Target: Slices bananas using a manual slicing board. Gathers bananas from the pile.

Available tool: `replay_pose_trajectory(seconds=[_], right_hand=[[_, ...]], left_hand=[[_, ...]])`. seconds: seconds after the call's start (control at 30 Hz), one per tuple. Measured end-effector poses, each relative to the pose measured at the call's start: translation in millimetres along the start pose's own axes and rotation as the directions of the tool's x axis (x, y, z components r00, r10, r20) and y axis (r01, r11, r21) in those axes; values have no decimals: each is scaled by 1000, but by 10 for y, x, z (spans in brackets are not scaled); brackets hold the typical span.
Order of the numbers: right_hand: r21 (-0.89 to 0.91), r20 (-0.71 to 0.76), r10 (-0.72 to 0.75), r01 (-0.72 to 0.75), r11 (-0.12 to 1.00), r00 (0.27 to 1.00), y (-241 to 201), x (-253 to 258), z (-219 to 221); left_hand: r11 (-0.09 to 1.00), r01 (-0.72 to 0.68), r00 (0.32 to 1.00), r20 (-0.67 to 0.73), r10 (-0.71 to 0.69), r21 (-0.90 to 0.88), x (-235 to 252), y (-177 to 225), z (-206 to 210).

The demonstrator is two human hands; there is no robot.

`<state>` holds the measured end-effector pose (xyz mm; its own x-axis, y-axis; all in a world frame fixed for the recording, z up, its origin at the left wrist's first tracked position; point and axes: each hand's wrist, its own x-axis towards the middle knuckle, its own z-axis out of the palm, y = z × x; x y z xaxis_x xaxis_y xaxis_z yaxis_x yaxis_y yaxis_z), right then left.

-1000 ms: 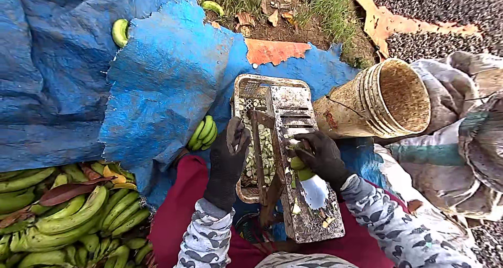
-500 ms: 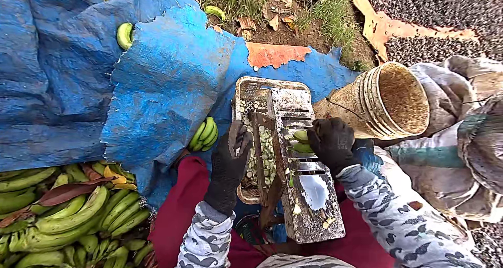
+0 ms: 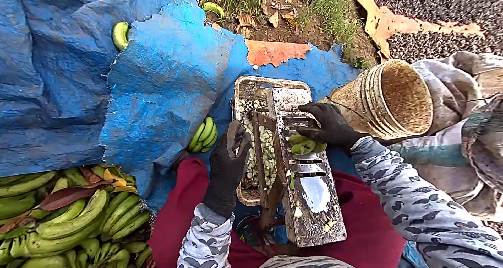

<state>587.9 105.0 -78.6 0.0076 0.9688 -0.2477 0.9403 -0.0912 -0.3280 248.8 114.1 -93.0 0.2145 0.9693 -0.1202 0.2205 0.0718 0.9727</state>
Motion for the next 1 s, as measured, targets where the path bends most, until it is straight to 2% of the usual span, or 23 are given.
replay_pose_trajectory(seconds=[0.07, 0.1, 0.2, 0.27, 0.33, 0.37, 0.63, 0.7, 0.8, 0.87, 1.0], right_hand=[[147, 27, -93, 88, 985, 995, 5, -95, 165], [163, 14, -107, 104, 981, 994, -30, -151, 213], [-21, -118, -161, 159, 987, 980, -189, -297, 319], [-94, -222, -63, 43, 995, 973, -284, -343, 381], [-118, -235, 119, -150, 982, 965, -380, -314, 368], [-128, -235, 160, -193, 973, 959, -406, -298, 371], [-113, -410, 76, -133, 985, 909, -489, -745, 383], [-22, -371, 89, -105, 994, 924, -443, -738, 379], [215, -215, 34, 13, 977, 976, -241, -695, 344], [267, -185, 19, 32, 963, 983, -110, -682, 329], [179, -223, 200, -162, 970, 954, -288, -689, 331]], left_hand=[[1000, -16, 1000, 2, 16, 6, 19, -4, 43], [1000, -11, 1000, 3, 11, 11, 20, -4, 58], [999, 13, 1000, 10, -13, 36, 12, 7, 65], [999, 29, 999, 20, -29, 26, 12, 29, 73], [1000, 24, 1000, 19, -24, 5, 17, 37, 105], [1000, 16, 1000, 19, -16, 4, 15, 31, 113], [1000, -17, 1000, 23, 16, 12, -25, 14, 54], [1000, -15, 999, 41, 15, -2, -37, 28, 65], [1000, 16, 999, 51, -16, -7, -37, 60, 37], [1000, 13, 1000, 26, -13, -2, -40, 59, 27], [1000, 4, 1000, 28, -4, -3, -16, 70, 65]])
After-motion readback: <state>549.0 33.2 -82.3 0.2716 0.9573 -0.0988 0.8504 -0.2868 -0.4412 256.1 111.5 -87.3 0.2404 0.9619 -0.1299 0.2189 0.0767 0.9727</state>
